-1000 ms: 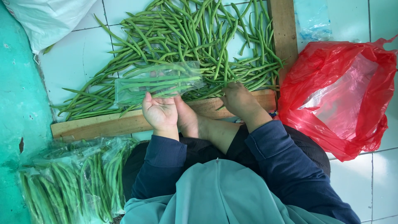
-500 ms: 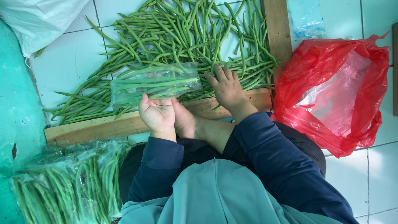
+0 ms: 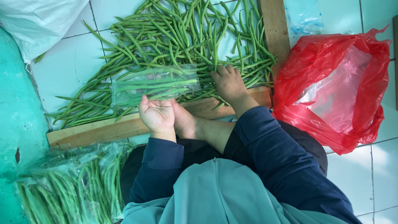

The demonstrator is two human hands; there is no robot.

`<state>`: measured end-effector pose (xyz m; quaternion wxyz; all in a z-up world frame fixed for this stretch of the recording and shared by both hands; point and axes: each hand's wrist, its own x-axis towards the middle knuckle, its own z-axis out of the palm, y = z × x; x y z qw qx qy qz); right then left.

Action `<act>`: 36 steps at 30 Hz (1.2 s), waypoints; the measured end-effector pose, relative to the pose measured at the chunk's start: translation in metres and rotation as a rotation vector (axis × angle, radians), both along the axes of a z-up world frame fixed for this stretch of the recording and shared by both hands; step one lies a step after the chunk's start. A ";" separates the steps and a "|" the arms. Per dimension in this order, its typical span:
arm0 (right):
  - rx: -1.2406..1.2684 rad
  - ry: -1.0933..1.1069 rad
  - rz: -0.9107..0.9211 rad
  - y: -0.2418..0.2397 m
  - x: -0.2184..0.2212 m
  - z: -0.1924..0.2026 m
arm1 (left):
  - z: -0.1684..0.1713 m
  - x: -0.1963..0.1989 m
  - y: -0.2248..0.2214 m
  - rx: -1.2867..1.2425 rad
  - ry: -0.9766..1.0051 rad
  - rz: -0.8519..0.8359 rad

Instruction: Packing green beans into small plastic bags

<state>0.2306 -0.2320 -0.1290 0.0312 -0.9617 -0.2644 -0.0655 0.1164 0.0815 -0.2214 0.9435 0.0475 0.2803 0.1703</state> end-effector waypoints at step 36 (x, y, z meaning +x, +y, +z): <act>2.193 0.391 -0.365 -0.011 -0.055 0.152 | 0.164 0.035 -0.042 -0.033 -0.148 0.024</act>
